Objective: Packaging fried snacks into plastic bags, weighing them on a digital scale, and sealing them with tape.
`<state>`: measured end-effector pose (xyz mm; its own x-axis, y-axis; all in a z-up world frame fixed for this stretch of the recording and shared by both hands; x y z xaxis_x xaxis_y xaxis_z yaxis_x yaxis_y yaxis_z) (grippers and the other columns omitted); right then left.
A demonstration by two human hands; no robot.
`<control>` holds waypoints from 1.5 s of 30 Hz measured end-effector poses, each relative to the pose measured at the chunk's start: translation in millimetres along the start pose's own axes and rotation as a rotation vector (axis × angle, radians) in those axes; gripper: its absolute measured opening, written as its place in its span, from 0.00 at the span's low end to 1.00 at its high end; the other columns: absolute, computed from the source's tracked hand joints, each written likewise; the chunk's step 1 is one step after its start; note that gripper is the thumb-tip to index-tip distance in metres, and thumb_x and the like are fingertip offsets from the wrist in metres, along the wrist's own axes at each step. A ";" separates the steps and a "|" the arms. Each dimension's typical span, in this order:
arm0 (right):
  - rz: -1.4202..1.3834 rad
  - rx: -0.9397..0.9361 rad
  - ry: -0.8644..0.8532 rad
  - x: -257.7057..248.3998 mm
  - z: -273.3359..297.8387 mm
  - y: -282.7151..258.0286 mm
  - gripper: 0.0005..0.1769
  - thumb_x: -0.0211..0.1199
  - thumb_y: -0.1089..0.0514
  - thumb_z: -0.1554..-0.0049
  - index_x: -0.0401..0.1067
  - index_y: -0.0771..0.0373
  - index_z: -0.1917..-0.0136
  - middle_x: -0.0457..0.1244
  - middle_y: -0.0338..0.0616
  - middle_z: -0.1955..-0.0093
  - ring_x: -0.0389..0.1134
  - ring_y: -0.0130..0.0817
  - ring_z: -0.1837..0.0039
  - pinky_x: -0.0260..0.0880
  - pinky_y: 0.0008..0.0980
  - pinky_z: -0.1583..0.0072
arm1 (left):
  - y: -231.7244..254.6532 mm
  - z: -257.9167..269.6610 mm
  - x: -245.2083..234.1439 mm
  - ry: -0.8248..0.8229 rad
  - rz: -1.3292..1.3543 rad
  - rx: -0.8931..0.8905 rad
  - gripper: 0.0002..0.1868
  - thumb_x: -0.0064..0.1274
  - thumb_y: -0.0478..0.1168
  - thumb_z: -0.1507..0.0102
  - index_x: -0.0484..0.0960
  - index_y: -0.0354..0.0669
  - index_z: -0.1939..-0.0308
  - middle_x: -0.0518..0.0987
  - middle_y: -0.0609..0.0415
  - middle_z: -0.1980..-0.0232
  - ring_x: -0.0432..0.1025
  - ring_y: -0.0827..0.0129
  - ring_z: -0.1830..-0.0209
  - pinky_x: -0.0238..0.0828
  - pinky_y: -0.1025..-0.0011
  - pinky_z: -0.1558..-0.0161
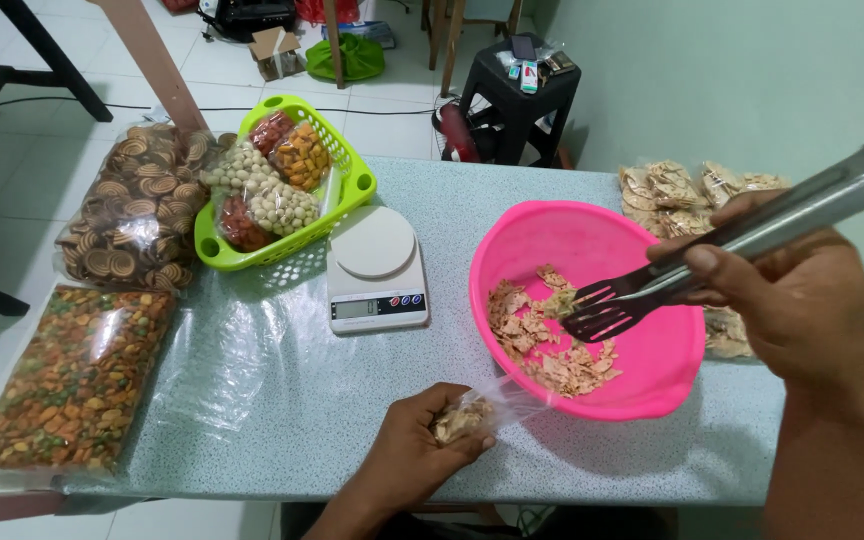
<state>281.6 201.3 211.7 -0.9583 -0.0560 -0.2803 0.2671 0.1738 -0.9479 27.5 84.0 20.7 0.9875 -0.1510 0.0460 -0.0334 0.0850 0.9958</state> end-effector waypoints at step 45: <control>0.167 0.442 -0.014 84.7 -55.6 54.4 0.14 0.67 0.54 0.40 0.64 0.61 0.49 0.71 0.55 0.51 0.76 0.41 0.47 0.79 0.38 0.42 | -18.1 -1.8 -4.4 0.065 0.225 -0.079 0.21 0.72 0.32 0.48 0.86 0.38 0.51 0.84 0.58 0.61 0.74 0.76 0.61 0.73 0.77 0.57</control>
<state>209.3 260.7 144.9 -0.8979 -0.0766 -0.4336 0.4381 -0.2540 -0.8623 24.1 84.9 2.4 0.9644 -0.0563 0.2585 -0.2442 0.1865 0.9516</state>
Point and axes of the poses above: each hand's wrist, its own z-axis away from the middle knuckle, its own x-axis out of the palm, y = z × x, the point moved 7 cm from there along -z, towards the middle knuckle
